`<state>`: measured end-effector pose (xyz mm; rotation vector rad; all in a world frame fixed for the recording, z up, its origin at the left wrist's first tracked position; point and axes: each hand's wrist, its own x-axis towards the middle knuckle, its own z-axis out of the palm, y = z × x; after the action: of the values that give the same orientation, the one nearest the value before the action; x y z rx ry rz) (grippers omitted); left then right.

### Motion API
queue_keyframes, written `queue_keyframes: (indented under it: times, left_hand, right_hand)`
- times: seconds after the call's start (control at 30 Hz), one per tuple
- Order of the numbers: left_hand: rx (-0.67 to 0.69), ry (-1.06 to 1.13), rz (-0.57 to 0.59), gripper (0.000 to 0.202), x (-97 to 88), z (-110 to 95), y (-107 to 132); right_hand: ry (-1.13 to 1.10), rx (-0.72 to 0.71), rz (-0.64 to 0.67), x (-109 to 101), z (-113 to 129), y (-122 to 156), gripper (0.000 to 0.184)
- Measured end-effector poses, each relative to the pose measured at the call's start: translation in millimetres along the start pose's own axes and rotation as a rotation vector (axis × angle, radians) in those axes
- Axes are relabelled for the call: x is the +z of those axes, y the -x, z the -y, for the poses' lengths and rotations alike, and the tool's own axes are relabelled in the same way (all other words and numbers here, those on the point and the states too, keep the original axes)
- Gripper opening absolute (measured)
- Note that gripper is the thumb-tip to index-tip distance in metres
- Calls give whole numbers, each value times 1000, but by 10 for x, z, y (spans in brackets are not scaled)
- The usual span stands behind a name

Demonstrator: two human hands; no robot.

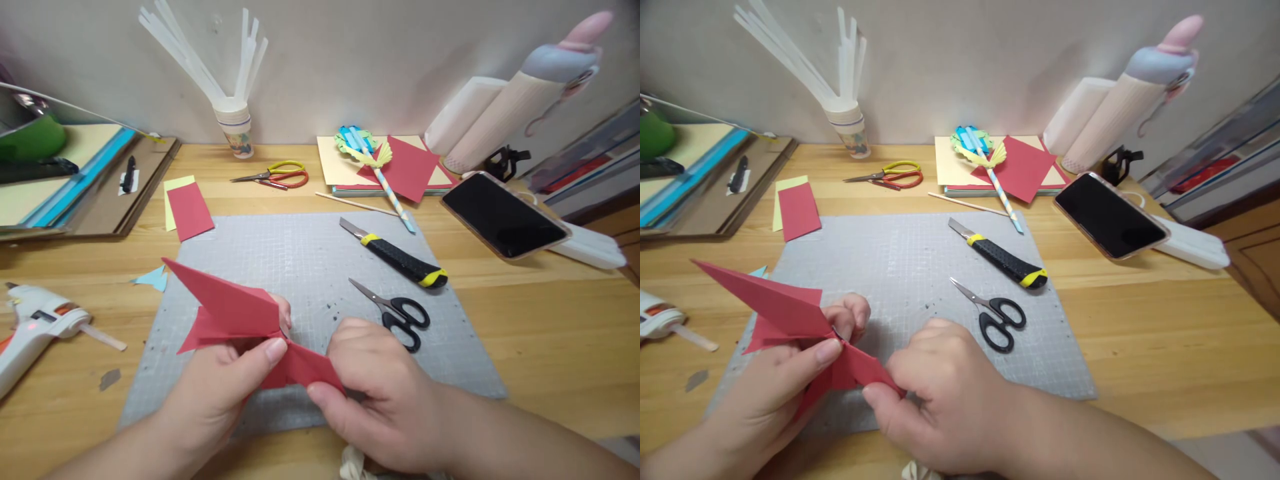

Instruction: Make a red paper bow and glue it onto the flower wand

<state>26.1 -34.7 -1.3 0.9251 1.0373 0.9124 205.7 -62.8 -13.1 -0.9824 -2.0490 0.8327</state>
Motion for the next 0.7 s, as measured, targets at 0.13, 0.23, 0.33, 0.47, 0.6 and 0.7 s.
queue_keyframes:
  times: [0.13,0.23,0.33,0.47,0.6,0.7]
  left_hand:
    - [-1,-21,38,14,-18,10,7]
    - [-107,52,-33,12,10,6,17]
    - [-195,142,-125,23,22,0,11]
    - [-66,262,-68,34,-84,-49,-39]
    - [-34,345,-23,51,-210,-191,-92]
    - [-58,276,83,44,-263,-277,-124]
  right_hand:
    - [-14,3,11,3,3,-4,33]
    - [-57,92,0,-30,7,-22,31]
    - [-249,281,12,-94,-12,-50,26]
    - [-688,469,-38,-202,-122,-85,23]
    - [-963,497,-25,-327,-273,-120,23]
    - [-1022,558,142,-402,-348,-145,25]
